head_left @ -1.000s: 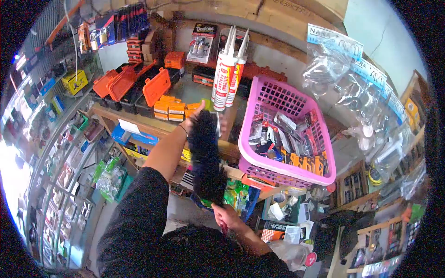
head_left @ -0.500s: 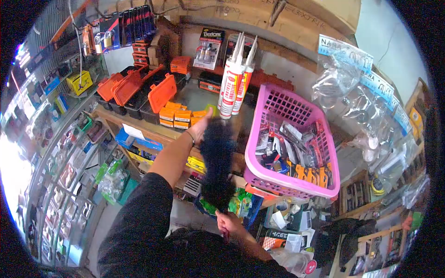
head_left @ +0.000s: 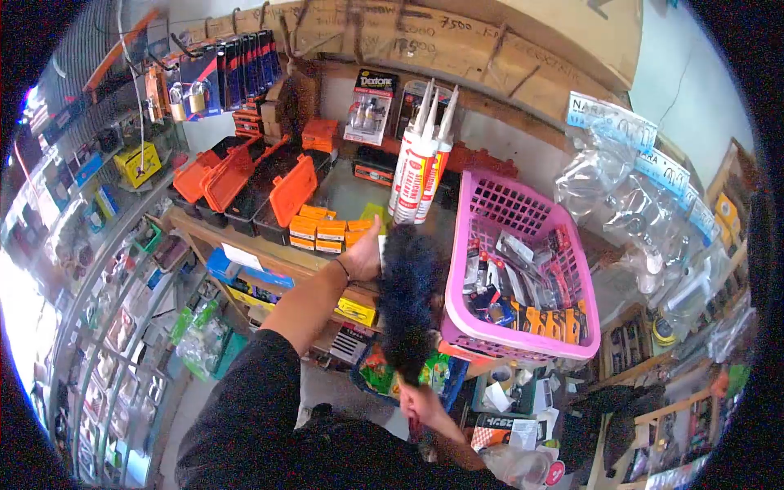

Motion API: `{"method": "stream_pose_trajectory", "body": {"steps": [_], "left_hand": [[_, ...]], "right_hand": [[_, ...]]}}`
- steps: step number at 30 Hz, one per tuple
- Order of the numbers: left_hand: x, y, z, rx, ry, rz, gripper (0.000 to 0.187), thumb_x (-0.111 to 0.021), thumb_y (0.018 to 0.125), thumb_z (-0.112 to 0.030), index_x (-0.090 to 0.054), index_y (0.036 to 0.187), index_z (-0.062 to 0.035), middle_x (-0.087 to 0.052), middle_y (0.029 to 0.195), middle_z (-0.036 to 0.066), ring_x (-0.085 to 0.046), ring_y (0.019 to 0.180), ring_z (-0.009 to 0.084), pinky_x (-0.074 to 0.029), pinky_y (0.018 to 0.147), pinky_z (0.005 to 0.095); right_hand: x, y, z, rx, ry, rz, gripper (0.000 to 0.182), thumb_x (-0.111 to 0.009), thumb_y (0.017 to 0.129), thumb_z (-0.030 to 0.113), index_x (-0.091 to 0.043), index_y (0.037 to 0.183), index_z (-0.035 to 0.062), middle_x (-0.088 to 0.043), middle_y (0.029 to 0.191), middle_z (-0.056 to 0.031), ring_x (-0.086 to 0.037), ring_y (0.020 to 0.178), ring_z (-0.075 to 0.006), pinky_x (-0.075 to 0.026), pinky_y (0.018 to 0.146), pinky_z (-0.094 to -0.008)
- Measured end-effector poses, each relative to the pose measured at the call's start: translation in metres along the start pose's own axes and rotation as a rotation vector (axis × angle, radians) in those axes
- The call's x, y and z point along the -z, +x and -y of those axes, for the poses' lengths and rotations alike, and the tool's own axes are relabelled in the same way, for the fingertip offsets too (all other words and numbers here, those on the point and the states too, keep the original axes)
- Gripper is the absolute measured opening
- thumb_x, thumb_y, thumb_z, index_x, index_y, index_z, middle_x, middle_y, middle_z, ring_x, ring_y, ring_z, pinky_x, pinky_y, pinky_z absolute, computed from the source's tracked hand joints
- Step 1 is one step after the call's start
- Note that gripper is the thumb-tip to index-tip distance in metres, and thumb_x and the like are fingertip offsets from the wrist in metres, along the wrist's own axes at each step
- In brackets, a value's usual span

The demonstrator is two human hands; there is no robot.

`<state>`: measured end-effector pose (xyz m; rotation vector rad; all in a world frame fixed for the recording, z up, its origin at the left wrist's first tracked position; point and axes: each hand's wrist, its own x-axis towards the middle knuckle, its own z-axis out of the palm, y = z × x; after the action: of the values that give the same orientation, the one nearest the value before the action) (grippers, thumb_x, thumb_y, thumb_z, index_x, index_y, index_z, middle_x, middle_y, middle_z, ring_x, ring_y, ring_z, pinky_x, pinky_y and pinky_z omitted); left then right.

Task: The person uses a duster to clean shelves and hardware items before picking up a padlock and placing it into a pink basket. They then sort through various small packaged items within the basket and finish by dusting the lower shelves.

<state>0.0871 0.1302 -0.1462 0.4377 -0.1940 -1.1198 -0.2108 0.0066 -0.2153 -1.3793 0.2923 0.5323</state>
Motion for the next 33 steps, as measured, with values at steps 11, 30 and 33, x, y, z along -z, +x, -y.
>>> {"method": "stream_pose_trajectory", "body": {"steps": [11, 30, 33], "left_hand": [[0.002, -0.015, 0.005, -0.017, 0.119, 0.442, 0.078, -0.028, 0.075, -0.069, -0.044, 0.118, -0.0058, -0.055, 0.108, 0.012, -0.053, 0.098, 0.0268, -0.039, 0.088, 0.0407], [-0.040, -0.028, 0.006, -0.070, 0.177, -0.122, 0.075, -0.026, 0.073, -0.072, -0.053, 0.099, -0.0072, -0.059, 0.090, 0.010, -0.056, 0.084, 0.0288, -0.043, 0.081, 0.0444], [0.015, -0.003, 0.006, 0.119, 0.069, 0.227, 0.076, -0.031, 0.072, -0.071, -0.053, 0.104, -0.0052, -0.059, 0.094, 0.013, -0.056, 0.087, 0.0298, -0.044, 0.079, 0.0437]], "right_hand": [[-0.044, -0.008, -0.004, -0.090, 0.171, -0.179, 0.032, -0.057, 0.081, 0.025, -0.039, 0.058, 0.0111, -0.036, 0.043, 0.0023, -0.030, 0.032, -0.0071, -0.024, 0.031, -0.0224], [-0.087, -0.008, -0.006, 0.016, 0.314, -0.532, 0.038, -0.057, 0.080, 0.029, -0.036, 0.055, 0.0106, -0.036, 0.044, -0.0009, -0.032, 0.032, -0.0103, -0.024, 0.032, -0.0244], [-0.109, 0.000, -0.022, -0.091, 0.173, -0.393, 0.037, -0.056, 0.081, 0.029, -0.038, 0.055, 0.0104, -0.034, 0.043, -0.0001, -0.029, 0.032, -0.0096, -0.023, 0.033, -0.0246]]}}
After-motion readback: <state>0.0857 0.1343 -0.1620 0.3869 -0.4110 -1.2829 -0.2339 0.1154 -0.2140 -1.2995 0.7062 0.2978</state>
